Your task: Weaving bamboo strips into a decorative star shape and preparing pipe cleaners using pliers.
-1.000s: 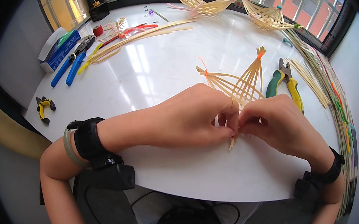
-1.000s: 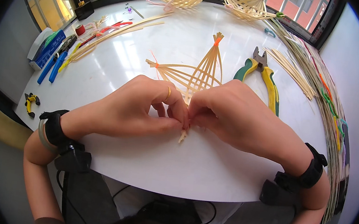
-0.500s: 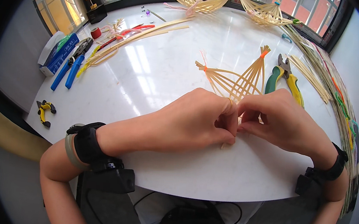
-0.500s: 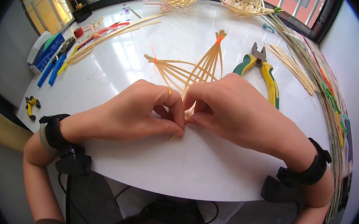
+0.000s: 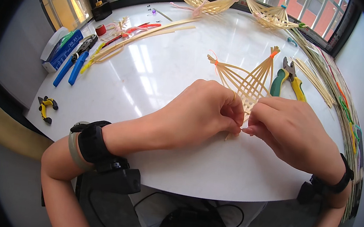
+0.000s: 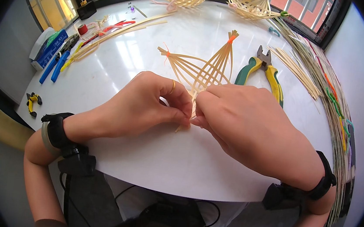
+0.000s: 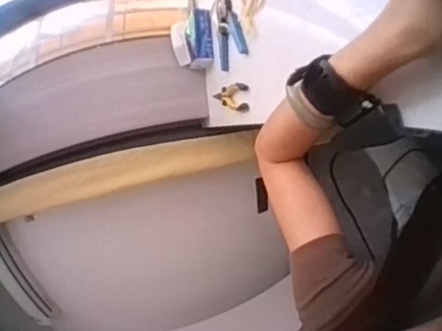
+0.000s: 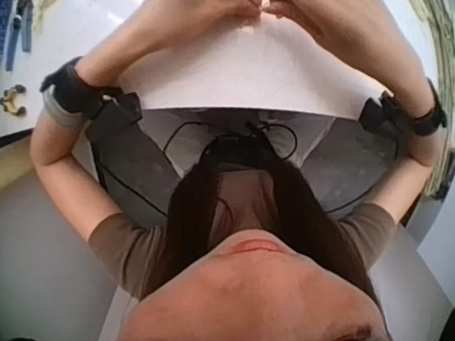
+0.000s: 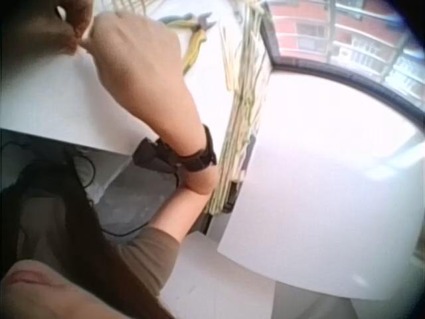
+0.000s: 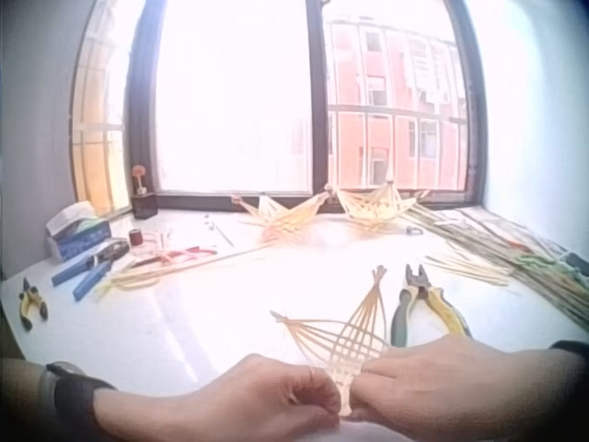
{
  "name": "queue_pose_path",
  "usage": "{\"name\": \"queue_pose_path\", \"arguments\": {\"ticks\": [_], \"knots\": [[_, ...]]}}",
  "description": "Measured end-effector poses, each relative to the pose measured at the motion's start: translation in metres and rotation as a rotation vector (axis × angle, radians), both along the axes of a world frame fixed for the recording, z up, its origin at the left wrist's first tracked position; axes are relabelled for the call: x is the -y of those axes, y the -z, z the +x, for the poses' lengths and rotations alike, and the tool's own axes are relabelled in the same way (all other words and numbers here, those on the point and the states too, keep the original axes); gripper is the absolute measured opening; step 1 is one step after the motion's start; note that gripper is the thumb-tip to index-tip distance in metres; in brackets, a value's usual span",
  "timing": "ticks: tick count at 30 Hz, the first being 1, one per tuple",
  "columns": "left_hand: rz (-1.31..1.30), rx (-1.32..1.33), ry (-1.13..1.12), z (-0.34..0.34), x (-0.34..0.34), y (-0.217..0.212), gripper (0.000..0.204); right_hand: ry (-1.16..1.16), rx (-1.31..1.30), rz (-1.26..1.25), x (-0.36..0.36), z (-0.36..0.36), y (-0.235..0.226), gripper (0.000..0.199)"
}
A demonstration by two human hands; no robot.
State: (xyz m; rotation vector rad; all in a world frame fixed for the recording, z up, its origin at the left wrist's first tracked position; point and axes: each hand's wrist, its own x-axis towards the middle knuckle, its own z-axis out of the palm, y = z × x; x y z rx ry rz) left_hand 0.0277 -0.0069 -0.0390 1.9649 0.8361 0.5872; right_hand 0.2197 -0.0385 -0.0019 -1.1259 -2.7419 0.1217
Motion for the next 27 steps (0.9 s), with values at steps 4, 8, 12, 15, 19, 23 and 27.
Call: {"name": "queue_pose_path", "arguments": {"ticks": [4,8,12,15,19,23,27], "knots": [[0.035,-0.017,0.017,0.000,-0.001,-0.002,0.008,0.049,-0.080,-0.181,-0.003,0.002,0.002,0.014],[0.036,-0.052,0.016,0.000,-0.001,-0.002,0.011,0.082,-0.177,-0.254,-0.004,-0.005,0.003,0.020],[-0.055,-0.032,-0.011,0.001,-0.002,-0.001,0.010,0.056,-0.408,-0.378,-0.009,-0.005,0.007,0.015],[-0.034,-0.042,0.030,-0.001,-0.003,-0.002,0.008,0.132,-0.479,-0.230,-0.015,0.000,0.000,0.008],[-0.075,0.002,0.043,0.000,-0.006,-0.001,0.006,-0.025,-0.335,-0.252,-0.018,0.009,0.012,0.013],[-0.090,0.010,0.037,0.001,-0.006,-0.001,0.005,-0.075,-0.400,-0.276,-0.022,0.011,0.015,0.008],[-0.159,0.075,0.022,-0.001,-0.007,0.001,0.004,-0.062,-0.435,-0.398,-0.025,0.009,0.018,0.010]]}}
